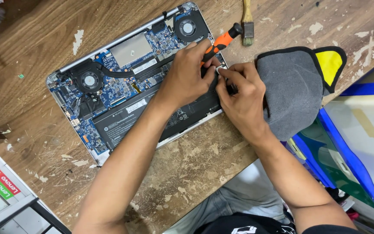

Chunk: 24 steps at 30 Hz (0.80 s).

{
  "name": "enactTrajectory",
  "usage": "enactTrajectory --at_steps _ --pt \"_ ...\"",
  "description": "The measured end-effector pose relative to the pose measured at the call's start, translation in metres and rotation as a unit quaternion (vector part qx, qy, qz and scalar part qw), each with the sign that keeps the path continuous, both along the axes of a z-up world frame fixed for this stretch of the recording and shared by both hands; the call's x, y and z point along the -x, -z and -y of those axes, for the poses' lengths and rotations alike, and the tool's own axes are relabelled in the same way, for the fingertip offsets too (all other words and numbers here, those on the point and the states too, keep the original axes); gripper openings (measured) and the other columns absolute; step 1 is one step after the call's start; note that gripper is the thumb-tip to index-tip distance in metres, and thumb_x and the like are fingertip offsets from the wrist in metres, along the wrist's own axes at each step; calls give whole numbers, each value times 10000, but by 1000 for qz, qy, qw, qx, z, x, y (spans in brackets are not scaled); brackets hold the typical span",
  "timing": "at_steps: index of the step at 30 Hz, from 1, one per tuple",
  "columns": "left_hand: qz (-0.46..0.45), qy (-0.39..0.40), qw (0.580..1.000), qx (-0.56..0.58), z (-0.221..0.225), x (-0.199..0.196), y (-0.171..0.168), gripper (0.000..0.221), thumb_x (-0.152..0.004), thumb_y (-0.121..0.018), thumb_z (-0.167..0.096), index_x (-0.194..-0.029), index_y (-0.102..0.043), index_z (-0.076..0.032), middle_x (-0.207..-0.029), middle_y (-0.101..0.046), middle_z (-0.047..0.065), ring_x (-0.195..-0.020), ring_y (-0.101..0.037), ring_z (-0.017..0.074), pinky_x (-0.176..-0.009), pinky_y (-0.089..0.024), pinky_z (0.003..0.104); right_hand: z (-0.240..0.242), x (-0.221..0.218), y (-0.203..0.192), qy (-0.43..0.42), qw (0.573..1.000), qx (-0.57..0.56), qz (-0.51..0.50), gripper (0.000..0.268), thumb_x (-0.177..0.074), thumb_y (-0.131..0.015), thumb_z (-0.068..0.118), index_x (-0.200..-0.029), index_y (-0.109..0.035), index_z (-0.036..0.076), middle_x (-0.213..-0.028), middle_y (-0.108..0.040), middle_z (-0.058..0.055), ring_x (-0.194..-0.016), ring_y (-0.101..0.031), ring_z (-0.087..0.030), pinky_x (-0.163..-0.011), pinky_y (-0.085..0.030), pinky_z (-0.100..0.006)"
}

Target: The person uses a screwdriver to remove screws from the back of a laptop, then uses a prying tool to disconnect the battery connector from the motherboard. They continue to unscrew components inside the laptop chassis.

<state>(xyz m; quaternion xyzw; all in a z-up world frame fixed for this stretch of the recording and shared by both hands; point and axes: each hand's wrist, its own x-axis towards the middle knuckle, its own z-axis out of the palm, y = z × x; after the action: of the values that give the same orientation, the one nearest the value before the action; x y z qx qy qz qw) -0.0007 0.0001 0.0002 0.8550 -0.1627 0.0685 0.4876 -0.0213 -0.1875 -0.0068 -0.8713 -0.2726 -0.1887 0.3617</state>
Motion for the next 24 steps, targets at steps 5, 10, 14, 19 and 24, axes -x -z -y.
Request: enactTrajectory --at_steps 5,10,14,19,24 --pt "3 5 1000 5 1 0 1 151 -961 -680 21 -1023 -568 -60 -893 -727 75 -829 -636 244 -653 -531 422 -1 1 0 1 1000 4 3 132 -1017 -769 -73 -1140 -800 -110 -1053 -612 -189 -893 -662 -295 -745 -561 -399" --pt "16 -3 1000 3 0 0 1 158 -931 -668 8 -996 -552 -78 -875 -726 58 -816 -639 283 -686 -498 458 -2 1 -4 26 999 -19 -11 133 -937 -761 -100 -1031 -685 -44 -946 -679 -144 -752 -637 -243 -713 -509 -388" --pt "6 -6 1000 2 1 0 0 144 -959 -669 2 -990 -554 -78 -857 -695 68 -812 -635 260 -674 -512 438 -1 1 -4 5 999 -41 1 94 -946 -790 -116 -926 -732 -46 -980 -711 -178 -874 -721 -283 -796 -584 -385" --pt "14 -8 1000 5 1 0 0 151 -959 -669 5 -987 -543 -73 -858 -718 62 -812 -639 262 -668 -516 443 0 0 -5 7 1000 -30 4 49 -945 -807 -113 -928 -772 -81 -973 -722 -193 -845 -728 -283 -766 -607 -381" --pt "24 -13 1000 4 2 0 1 159 -950 -663 15 -979 -539 -81 -839 -693 42 -804 -630 272 -684 -508 452 -2 0 -8 7 999 -36 2 49 -939 -794 -122 -921 -784 -79 -962 -720 -184 -838 -723 -274 -746 -603 -375"
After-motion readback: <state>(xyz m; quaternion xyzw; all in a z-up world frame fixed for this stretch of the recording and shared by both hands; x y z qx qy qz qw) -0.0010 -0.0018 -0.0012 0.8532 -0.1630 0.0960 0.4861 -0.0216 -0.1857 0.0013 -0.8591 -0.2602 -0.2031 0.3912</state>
